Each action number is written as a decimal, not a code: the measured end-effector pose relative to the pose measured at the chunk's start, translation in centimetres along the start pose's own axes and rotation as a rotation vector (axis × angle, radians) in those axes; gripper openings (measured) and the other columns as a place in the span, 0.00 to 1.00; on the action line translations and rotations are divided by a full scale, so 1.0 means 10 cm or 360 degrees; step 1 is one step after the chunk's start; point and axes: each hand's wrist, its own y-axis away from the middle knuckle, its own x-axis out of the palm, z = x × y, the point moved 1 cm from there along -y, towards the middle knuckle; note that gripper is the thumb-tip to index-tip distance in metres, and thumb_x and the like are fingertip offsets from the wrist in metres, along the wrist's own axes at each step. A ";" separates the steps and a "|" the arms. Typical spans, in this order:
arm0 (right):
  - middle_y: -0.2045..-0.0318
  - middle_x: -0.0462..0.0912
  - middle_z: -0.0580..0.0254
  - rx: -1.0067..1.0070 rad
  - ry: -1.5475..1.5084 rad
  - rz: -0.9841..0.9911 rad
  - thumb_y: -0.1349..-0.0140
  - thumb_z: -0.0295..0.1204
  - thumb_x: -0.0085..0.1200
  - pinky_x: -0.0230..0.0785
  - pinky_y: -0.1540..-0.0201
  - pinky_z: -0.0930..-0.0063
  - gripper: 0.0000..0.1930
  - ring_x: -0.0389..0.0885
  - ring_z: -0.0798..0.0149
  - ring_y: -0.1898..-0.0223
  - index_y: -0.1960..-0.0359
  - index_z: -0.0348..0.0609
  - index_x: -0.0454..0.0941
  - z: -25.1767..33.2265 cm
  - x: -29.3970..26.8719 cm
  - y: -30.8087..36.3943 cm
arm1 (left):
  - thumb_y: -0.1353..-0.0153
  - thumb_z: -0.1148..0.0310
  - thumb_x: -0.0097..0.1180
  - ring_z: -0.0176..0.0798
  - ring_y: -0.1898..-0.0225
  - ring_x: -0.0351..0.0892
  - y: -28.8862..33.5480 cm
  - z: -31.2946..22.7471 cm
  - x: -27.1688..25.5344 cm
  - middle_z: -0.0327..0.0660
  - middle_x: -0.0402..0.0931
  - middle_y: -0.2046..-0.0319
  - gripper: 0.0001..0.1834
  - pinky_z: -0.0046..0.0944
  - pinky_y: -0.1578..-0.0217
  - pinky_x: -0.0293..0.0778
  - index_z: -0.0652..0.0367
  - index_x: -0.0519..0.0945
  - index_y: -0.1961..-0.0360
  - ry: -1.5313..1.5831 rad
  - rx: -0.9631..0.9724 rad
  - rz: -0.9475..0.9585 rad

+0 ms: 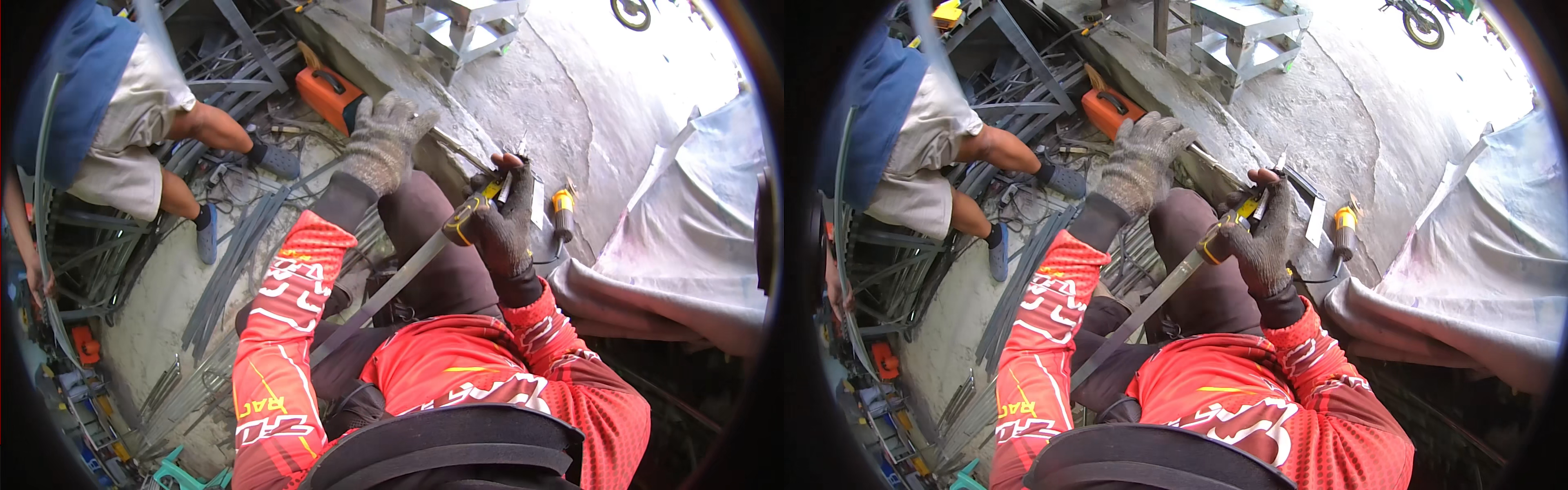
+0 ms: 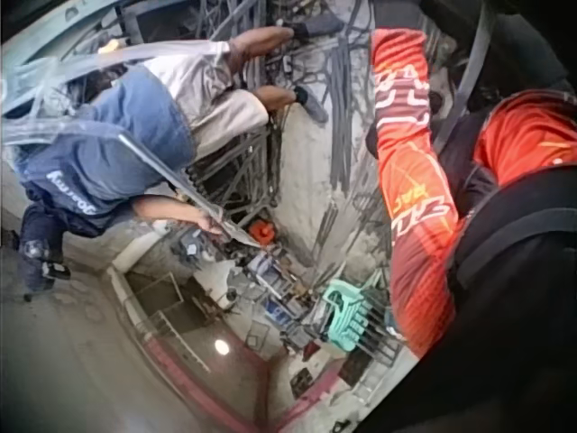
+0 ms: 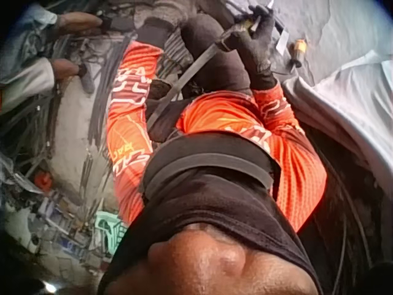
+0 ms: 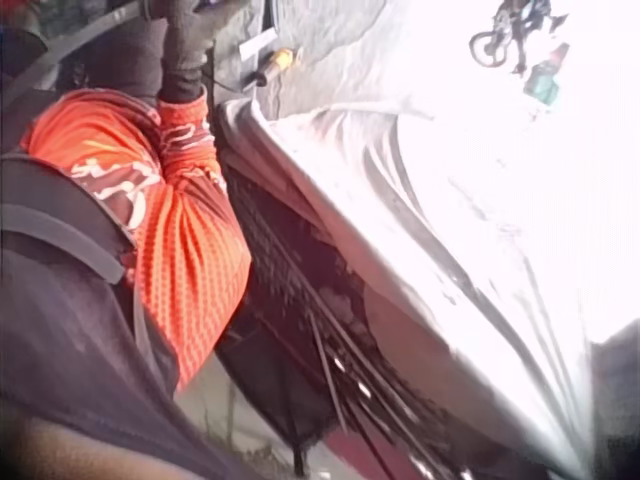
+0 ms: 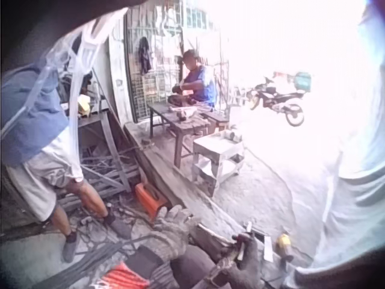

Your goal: Using a square and a marker to measure and mark lines on metal pieces.

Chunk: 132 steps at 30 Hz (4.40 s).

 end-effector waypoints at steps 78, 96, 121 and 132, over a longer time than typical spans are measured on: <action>0.39 0.66 0.57 0.0452 -0.0376 0.0012 0.51 0.15 0.52 0.75 0.52 0.70 0.42 0.76 0.65 0.55 0.29 0.45 0.57 -0.86 -0.23 0.10 | 0.44 0.64 0.58 0.59 0.61 0.85 0.02 0.19 -0.06 0.50 0.83 0.70 0.10 0.58 0.62 0.77 0.53 0.83 0.62 -0.0209 -0.0165 0.1239; 0.36 0.66 0.55 0.0498 -0.0231 0.0043 0.52 0.18 0.56 0.72 0.41 0.64 0.45 0.69 0.57 0.38 0.27 0.43 0.55 -0.92 -0.30 0.16 | 0.48 0.64 0.59 0.56 0.59 0.86 0.09 0.19 0.23 0.50 0.85 0.69 0.11 0.56 0.59 0.78 0.52 0.87 0.65 -0.0246 -0.0303 0.1449; 0.25 0.51 0.65 0.0469 -0.0450 0.0095 0.56 0.15 0.57 0.74 0.40 0.52 0.54 0.74 0.52 0.40 0.23 0.54 0.47 -0.83 -0.32 0.05 | 0.34 0.65 0.59 0.35 0.74 0.73 1.92 -0.66 0.07 0.42 0.75 0.76 0.11 0.41 0.71 0.70 0.64 0.80 0.61 0.1176 -0.1875 0.0112; 0.30 0.59 0.54 0.0398 0.0081 -0.0146 0.55 0.13 0.54 0.77 0.47 0.65 0.50 0.75 0.61 0.45 0.25 0.44 0.51 -0.48 -0.31 0.12 | 0.34 0.65 0.61 0.35 0.77 0.70 2.39 -0.66 0.43 0.37 0.73 0.78 0.10 0.41 0.73 0.68 0.62 0.78 0.67 0.1475 -0.2039 -0.0289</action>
